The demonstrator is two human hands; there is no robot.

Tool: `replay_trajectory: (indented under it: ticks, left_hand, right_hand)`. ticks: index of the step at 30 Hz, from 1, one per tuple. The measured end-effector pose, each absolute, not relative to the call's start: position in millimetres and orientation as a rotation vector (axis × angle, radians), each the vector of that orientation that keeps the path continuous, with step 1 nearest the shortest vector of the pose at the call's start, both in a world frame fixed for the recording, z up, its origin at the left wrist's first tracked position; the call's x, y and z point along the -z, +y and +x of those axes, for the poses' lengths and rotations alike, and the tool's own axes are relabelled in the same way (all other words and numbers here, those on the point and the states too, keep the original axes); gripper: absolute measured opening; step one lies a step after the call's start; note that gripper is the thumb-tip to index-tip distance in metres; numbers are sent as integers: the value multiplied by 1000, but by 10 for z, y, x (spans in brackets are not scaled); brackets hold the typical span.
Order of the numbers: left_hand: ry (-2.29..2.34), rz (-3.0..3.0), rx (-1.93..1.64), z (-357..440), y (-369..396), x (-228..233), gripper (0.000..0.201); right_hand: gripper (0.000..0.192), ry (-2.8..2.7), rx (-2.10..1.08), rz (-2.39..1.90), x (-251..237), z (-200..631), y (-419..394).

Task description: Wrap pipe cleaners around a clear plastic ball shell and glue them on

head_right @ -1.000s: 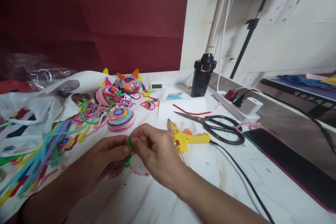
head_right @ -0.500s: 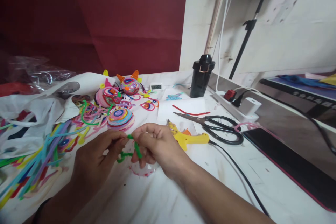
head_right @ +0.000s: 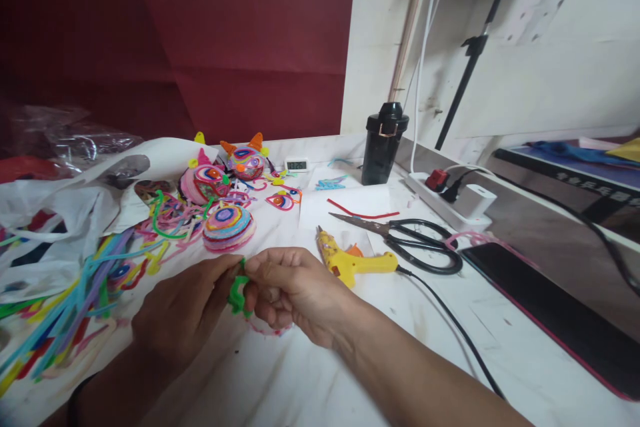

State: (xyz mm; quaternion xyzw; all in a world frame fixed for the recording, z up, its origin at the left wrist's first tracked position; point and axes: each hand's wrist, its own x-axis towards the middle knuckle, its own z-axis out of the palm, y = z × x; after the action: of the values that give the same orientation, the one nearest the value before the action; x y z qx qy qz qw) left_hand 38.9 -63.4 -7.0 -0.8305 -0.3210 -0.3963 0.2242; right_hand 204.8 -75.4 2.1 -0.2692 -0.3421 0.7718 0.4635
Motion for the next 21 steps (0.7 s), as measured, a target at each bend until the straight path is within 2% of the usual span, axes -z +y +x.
replay_trajectory:
  ticks: [5, 9, 12, 15, 21]
  left_hand:
    - [-1168, -2361, 1200, 438, -741, 57, 19]
    - [-1231, -2460, 1237, 446, -739, 19, 18]
    - [-1255, -2601, 1276, 439, -715, -25, 18]
    - [-1325, -2768, 1351, 432, -689, -69, 14]
    - [-2106, -3174, 1547, 455, -609, -109, 26]
  right_hand:
    - [22, -789, -1875, -675, -14, 2010, -768]
    - [18, -916, -1607, -849, -35, 1974, -794]
    - [12, -1148, -1271, -994, -50, 1969, -825]
    - [15, -1404, -890, -1073, -38, 1983, -853]
    - [26, -1945, 82, -881, 30, 2049, -860]
